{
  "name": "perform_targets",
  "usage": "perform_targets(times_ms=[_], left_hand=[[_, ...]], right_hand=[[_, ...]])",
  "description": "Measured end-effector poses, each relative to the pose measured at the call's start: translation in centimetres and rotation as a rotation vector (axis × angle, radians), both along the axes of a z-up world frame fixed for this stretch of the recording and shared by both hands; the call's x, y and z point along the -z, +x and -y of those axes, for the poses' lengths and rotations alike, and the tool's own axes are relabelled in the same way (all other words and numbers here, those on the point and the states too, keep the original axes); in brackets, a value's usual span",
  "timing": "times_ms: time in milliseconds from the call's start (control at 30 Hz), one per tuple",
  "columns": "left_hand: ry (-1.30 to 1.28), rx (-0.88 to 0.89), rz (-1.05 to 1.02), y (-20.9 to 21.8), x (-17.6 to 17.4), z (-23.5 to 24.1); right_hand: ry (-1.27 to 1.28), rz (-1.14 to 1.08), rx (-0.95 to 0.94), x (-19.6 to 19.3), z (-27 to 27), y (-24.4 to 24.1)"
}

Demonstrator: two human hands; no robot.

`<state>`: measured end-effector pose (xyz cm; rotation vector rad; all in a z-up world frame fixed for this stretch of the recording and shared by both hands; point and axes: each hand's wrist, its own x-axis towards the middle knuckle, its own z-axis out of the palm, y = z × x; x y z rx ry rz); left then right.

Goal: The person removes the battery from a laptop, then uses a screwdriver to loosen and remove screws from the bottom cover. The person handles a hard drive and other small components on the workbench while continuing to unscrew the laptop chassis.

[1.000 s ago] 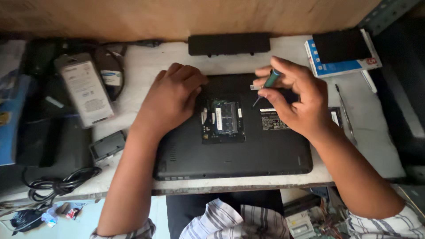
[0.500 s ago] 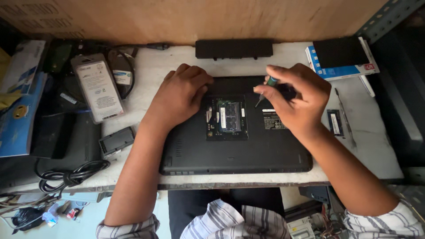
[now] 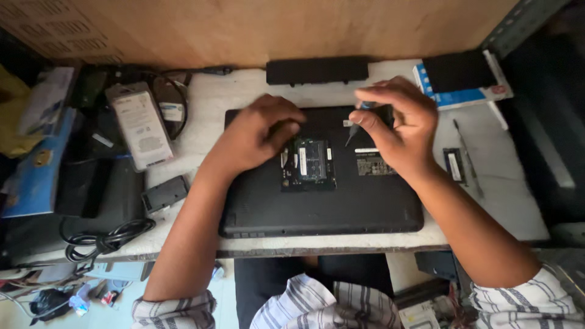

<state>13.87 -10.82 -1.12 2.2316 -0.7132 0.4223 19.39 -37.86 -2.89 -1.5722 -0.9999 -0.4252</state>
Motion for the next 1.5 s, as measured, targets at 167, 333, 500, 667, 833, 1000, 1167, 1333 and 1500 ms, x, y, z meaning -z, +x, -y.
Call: perform_targets(times_ms=[167,333,500,667,833,1000,1167,1333,1500], left_hand=[[-0.087,0.239,-0.196,1.4,-0.7,2.0],[-0.210,0.286,-0.464,3.4,0.7,5.6],[-0.588,0.389,-0.464,3.6,0.9,7.1],[-0.389,0.263,-0.272,2.8,-0.3,6.7],[-0.250,0.172,-0.443,2.8,0.4,6.0],[-0.373,0.160,-0.495,3.2,1.9,6.3],[-0.514,0.409,-0.455,3.4,2.4,6.1],[-0.537,0.266,-0.526,3.6,2.7,6.5],[-0.413,0.386,-0.401,3.5,2.8,6.1]], right_hand=[[-0.133,-0.130,-0.142,-1.5,0.2,0.4],[-0.055,0.051,-0.172,-2.1,-0.4,1.2],[-0.022,0.103,-0.100,-1.9,-0.7,1.6],[-0.137,0.167,0.171,-1.1,-1.0,0.7],[-0.052,-0.116,-0.088,-0.9,-0.7,0.1],[-0.127,0.206,0.000,-1.4,-0.7,0.5],[-0.132,0.040,-0.048,-1.7,-0.3,0.4],[-0.086,0.206,-0.034,-1.6,-0.7,0.5],[-0.085,-0.106,-0.017,-1.3,-0.4,0.2]])
